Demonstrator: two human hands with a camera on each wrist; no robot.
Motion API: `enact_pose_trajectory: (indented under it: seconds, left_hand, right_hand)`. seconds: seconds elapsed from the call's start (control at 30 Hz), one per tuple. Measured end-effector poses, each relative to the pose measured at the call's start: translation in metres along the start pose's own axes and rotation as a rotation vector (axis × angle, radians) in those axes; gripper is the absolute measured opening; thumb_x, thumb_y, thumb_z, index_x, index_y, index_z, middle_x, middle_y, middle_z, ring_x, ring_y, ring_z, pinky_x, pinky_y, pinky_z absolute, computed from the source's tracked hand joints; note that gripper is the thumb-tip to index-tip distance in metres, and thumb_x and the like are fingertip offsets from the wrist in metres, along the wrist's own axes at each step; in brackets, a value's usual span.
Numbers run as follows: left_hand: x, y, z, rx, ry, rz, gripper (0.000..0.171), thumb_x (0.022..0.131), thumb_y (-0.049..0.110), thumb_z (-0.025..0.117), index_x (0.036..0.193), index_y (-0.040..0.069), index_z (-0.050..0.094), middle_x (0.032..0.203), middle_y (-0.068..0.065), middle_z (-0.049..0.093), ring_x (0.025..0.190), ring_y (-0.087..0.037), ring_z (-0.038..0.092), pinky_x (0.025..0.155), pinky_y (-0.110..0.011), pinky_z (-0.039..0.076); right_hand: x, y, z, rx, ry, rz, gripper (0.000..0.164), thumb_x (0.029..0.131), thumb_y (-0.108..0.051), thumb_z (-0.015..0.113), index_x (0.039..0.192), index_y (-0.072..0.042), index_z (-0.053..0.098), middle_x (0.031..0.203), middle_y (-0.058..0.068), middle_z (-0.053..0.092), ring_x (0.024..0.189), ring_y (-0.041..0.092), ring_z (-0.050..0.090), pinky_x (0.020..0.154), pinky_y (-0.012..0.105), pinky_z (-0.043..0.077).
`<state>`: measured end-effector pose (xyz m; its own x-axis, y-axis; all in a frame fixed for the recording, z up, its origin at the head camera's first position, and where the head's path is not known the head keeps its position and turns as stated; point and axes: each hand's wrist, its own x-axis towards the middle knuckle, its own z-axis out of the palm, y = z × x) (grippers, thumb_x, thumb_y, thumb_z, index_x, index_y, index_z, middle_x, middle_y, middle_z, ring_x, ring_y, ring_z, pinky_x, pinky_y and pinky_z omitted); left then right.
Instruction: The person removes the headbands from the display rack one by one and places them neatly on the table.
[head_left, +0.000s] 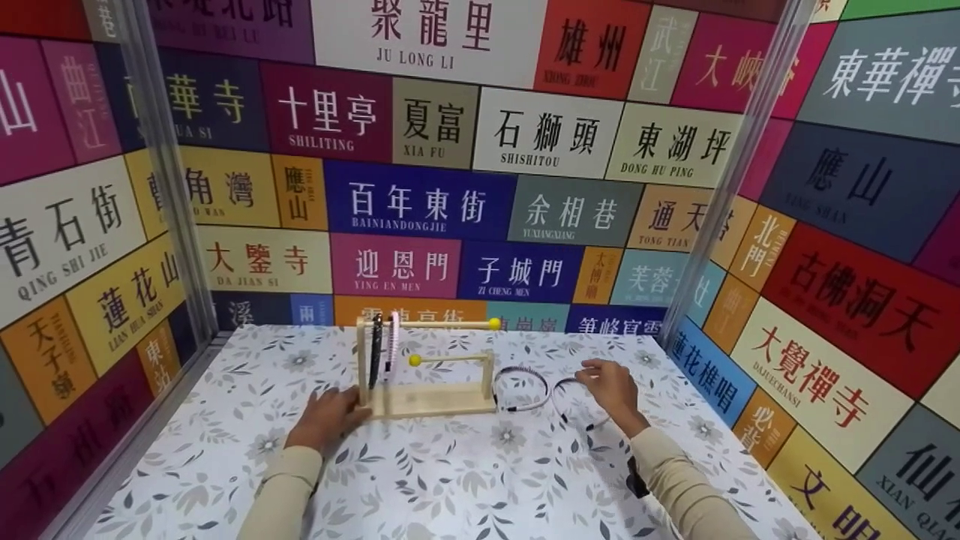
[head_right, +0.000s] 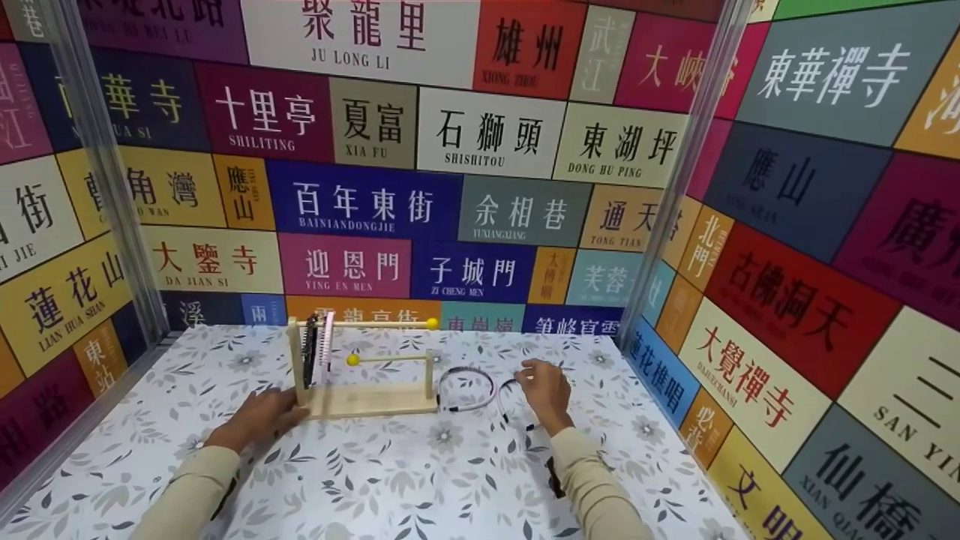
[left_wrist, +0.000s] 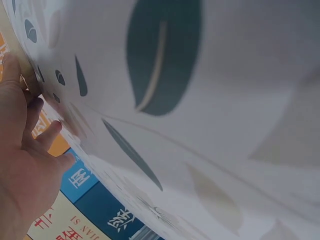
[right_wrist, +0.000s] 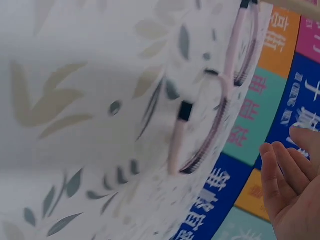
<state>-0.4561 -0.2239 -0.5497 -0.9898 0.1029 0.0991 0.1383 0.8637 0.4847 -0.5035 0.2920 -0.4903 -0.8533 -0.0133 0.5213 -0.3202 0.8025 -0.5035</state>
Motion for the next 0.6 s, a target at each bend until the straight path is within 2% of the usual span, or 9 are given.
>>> enact_pose_trajectory:
  seconds: [0.1, 0.3, 0.5, 0.6]
  left_hand:
    - [0.001, 0.001, 0.000, -0.001, 0.003, 0.011, 0.057, 0.104, 0.044, 0.061, 0.150, 0.012, 0.054, 0.133, -0.015, 0.064, 0.135, -0.041, 0.051, 0.124, -0.062, 0.018]
    - [0.012, -0.011, 0.009, 0.009, 0.034, 0.033, 0.050, 0.102, 0.047, 0.063, 0.141, 0.015, 0.062, 0.122, -0.010, 0.067, 0.123, -0.036, 0.058, 0.120, -0.062, 0.028]
    - [0.014, -0.013, 0.010, 0.004, 0.030, 0.014, 0.051, 0.101, 0.046, 0.065, 0.141, 0.015, 0.062, 0.123, -0.011, 0.068, 0.124, -0.036, 0.059, 0.122, -0.062, 0.024]
    - [0.015, -0.013, 0.010, 0.013, 0.025, 0.002, 0.047, 0.101, 0.047, 0.066, 0.136, 0.016, 0.065, 0.118, -0.008, 0.069, 0.121, -0.034, 0.060, 0.122, -0.061, 0.025]
  right_hand:
    - [0.005, -0.014, 0.005, 0.007, -0.022, -0.020, 0.026, 0.094, -0.018, 0.079, 0.114, -0.002, 0.078, 0.097, 0.013, 0.079, 0.077, 0.026, 0.076, 0.051, 0.036, 0.055]
    - [0.010, -0.044, 0.015, 0.020, -0.054, -0.053, 0.026, 0.093, -0.021, 0.080, 0.114, -0.006, 0.079, 0.097, 0.011, 0.079, 0.078, 0.026, 0.076, 0.051, 0.035, 0.055]
    - [0.011, -0.072, 0.029, 0.042, -0.096, -0.113, 0.026, 0.093, -0.022, 0.080, 0.114, -0.007, 0.079, 0.098, 0.009, 0.079, 0.082, 0.025, 0.077, 0.062, 0.041, 0.062]
    - [0.011, -0.085, 0.036, 0.053, -0.115, -0.140, 0.025, 0.093, -0.022, 0.080, 0.113, -0.007, 0.079, 0.097, 0.008, 0.080, 0.081, 0.023, 0.077, 0.064, 0.041, 0.062]
